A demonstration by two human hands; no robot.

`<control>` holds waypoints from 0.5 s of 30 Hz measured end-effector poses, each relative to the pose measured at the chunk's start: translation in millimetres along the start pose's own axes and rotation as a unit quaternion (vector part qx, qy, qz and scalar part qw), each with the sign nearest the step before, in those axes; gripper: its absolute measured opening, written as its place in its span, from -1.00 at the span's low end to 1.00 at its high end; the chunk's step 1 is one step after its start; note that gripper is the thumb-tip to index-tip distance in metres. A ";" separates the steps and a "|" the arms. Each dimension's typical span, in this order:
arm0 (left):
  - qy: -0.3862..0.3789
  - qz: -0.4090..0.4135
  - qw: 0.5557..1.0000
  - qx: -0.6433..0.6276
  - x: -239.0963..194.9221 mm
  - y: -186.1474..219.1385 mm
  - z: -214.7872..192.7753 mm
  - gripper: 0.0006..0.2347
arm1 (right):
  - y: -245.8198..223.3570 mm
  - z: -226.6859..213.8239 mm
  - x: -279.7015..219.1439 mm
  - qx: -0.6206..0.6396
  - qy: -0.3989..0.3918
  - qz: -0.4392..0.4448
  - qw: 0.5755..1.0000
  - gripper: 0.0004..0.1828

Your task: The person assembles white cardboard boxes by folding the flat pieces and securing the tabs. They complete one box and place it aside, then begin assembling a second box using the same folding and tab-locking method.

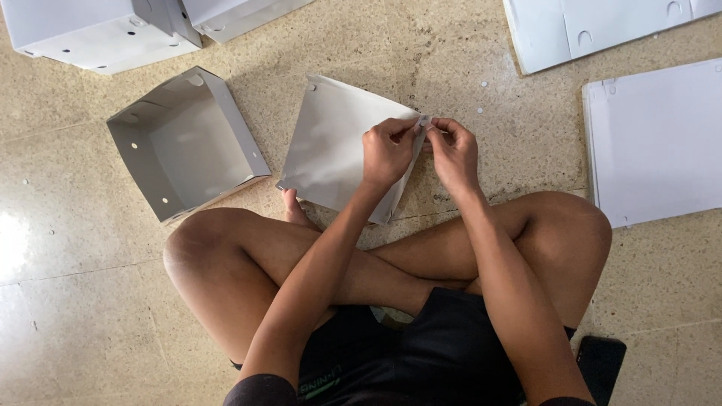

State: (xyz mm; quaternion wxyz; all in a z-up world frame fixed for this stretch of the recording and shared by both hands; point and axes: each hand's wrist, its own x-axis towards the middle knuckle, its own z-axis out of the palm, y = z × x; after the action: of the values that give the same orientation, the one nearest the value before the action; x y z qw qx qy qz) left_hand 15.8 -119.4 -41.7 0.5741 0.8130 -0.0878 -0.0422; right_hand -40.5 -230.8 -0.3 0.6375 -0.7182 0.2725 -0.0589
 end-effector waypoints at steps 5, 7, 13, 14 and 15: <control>-0.004 -0.052 0.998 -0.038 -2.6 16.4 -5.3 -0.89 | 12.1 -1.0 5.7 0.024 0.011 -0.035 0.999 -0.83; -0.003 -0.044 0.998 -0.040 -2.2 13.9 -4.9 -0.91 | 15.8 -0.9 9.1 0.041 0.011 -0.038 0.998 -0.85; 0.000 -0.036 0.997 -0.062 -1.5 11.3 -0.3 -0.91 | 24.9 -3.7 17.9 0.058 0.013 -0.023 0.998 -0.88; 0.000 -0.036 0.997 -0.063 -1.8 18.8 -4.6 -0.91 | 22.0 -3.5 15.8 0.057 0.014 -0.023 0.998 -0.88; -0.010 -0.028 0.997 -0.075 -1.5 26.7 -8.5 -0.93 | 18.7 -3.7 14.2 0.066 0.017 -0.015 0.998 -0.87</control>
State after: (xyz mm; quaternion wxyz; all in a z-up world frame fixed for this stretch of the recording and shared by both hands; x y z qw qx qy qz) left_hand 13.2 -119.9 -13.8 0.6313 0.7692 -0.0672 -0.0728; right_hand -36.0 -241.4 -21.0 0.6776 -0.6779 0.2678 -0.0984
